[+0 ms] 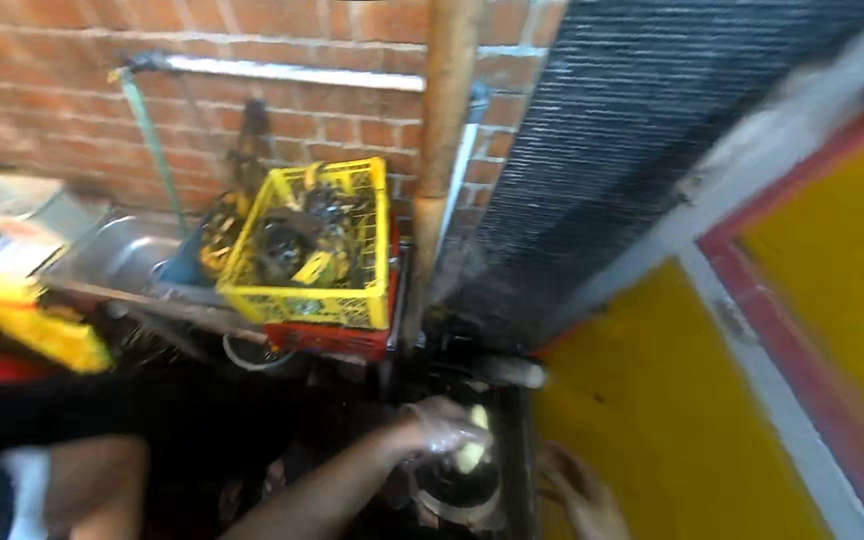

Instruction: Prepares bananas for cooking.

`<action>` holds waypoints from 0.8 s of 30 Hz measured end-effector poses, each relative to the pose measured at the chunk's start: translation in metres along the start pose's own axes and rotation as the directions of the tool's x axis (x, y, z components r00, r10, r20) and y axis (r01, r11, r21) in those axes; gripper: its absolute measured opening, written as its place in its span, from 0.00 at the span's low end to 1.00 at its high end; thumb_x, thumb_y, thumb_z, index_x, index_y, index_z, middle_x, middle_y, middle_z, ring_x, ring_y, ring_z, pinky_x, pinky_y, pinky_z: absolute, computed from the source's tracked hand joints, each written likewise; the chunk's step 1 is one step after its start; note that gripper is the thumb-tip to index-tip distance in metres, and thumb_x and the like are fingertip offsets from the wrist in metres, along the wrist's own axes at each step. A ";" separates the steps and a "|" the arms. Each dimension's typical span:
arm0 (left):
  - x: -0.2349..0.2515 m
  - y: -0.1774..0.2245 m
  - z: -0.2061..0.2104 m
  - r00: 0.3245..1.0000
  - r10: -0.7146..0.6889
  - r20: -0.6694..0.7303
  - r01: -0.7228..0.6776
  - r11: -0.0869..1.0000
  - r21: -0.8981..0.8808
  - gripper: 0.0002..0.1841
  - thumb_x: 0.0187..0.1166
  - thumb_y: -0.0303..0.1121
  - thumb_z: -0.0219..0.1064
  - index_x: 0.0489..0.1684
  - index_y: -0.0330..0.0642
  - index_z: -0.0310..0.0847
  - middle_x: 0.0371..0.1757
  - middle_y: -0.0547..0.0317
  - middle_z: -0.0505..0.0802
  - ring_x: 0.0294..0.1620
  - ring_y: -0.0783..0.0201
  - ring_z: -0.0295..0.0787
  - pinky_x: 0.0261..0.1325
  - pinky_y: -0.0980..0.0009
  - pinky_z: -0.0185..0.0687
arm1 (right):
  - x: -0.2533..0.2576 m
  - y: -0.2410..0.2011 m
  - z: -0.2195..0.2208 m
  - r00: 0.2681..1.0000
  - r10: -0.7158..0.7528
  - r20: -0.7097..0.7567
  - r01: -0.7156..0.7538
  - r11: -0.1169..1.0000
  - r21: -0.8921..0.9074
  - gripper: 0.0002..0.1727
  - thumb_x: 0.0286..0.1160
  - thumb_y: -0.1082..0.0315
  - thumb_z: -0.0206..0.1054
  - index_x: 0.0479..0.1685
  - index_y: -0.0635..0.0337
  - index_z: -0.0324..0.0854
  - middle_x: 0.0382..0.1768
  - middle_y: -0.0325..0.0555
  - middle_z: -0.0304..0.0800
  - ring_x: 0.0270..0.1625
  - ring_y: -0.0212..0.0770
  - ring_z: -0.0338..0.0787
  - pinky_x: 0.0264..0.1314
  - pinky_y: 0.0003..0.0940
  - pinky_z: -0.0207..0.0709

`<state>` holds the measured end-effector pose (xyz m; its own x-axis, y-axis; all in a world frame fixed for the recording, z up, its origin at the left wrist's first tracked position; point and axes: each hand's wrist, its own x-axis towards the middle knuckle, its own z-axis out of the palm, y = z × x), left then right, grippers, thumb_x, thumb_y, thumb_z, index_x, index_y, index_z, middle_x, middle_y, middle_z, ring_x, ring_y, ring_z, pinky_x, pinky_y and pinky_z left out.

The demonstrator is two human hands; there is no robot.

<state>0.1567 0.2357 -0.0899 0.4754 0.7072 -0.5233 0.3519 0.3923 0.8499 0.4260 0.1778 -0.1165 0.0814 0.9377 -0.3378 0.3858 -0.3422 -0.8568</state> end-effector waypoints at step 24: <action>-0.362 -0.179 0.255 -0.074 -0.771 -0.633 0.164 0.616 -0.770 0.25 0.83 0.56 0.66 0.67 0.48 0.85 0.38 0.54 0.92 0.25 0.62 0.85 0.34 0.60 0.86 | -0.029 0.040 0.055 0.436 -0.156 0.886 0.512 0.853 -0.102 0.25 0.76 0.57 0.72 0.69 0.61 0.82 0.59 0.53 0.92 0.61 0.46 0.92 0.65 0.47 0.86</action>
<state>0.1272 -0.2406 -0.0687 -0.8165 0.0174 -0.5771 -0.3264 0.8106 0.4862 0.3883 0.1337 -0.1632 -0.8391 0.4088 -0.3588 0.4642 0.1944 -0.8641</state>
